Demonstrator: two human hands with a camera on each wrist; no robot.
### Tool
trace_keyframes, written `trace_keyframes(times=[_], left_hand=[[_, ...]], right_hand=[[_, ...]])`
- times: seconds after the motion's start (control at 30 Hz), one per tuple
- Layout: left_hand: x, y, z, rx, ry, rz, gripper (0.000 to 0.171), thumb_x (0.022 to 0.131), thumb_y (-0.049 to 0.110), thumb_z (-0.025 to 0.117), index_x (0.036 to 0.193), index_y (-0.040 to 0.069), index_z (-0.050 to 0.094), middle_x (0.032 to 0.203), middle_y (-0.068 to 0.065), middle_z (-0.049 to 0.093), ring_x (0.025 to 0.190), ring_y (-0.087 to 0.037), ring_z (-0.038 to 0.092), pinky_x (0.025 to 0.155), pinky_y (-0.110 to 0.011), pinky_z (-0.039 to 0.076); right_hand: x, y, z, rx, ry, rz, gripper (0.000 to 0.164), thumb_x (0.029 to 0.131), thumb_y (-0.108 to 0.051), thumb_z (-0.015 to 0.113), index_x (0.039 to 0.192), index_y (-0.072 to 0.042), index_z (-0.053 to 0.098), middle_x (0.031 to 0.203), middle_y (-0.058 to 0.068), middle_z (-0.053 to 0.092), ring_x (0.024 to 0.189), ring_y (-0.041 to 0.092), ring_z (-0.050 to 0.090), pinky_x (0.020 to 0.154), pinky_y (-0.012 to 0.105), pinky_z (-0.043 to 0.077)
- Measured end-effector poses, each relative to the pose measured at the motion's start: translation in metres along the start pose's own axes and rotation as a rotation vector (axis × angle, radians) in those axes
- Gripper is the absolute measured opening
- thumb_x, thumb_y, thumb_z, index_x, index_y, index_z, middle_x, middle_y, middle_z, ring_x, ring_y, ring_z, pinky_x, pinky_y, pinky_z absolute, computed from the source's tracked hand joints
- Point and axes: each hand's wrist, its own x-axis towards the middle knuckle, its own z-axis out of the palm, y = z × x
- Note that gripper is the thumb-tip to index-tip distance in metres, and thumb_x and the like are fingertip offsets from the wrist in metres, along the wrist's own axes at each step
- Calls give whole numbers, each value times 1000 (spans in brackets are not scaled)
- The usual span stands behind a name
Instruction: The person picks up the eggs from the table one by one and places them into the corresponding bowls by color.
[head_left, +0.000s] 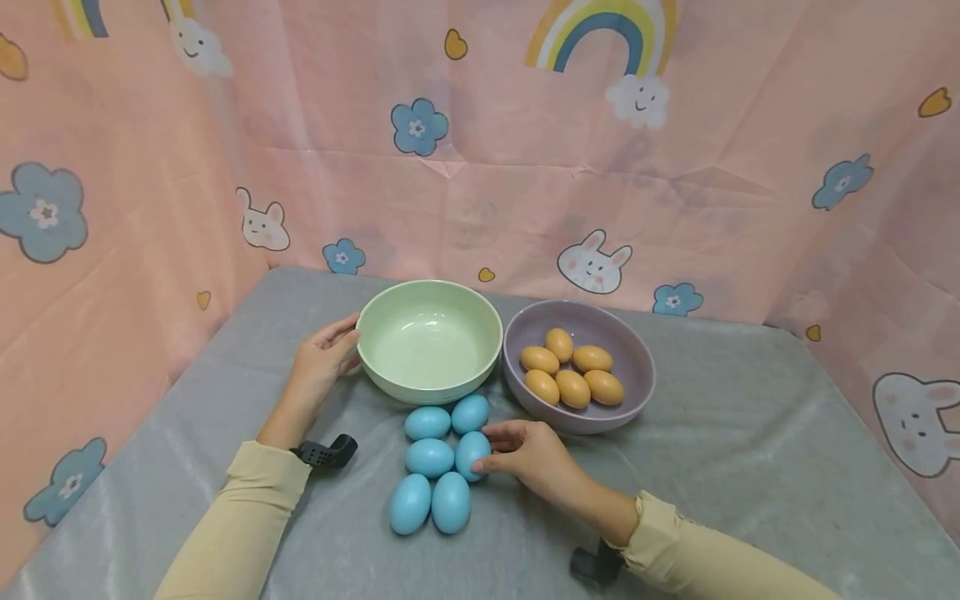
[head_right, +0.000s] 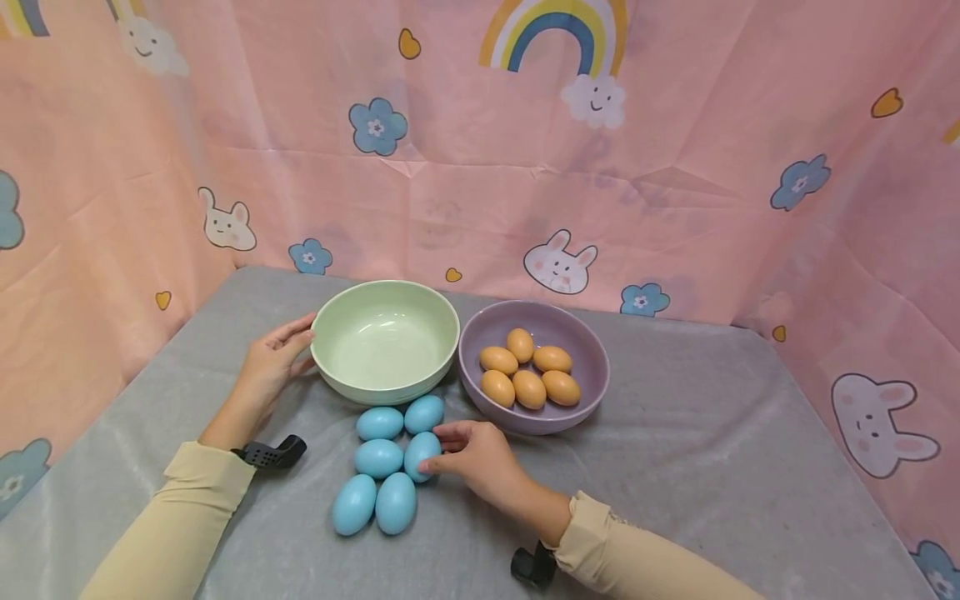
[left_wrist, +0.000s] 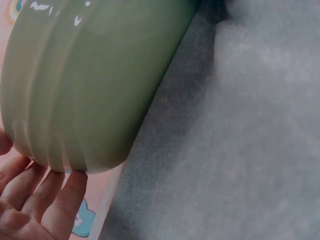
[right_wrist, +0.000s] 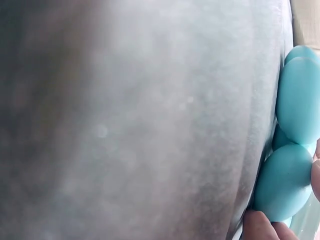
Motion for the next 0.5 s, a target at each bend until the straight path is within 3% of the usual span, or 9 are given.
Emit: trace_keyframes(times=[0.23,0.5], left_hand=[[0,0,1,-23,7,0,49,102,25,57,148,10,48,153,-8,49,122,-5,59,90,-15,56],[0,0,2,-32,7,-1,49,102,23,57,148,10,48,152,-9,49,123,-6,59,90,-15,56]], right_hand=[[0,-1,3,23,-20,4,53,76,-15,87,121,5,67,117,17,73,109,27,69,87,31,60],[1,0,7,-10,17,3,54,73,-15,89,119,4,69,115,15,73,109,26,69,87,32,60]])
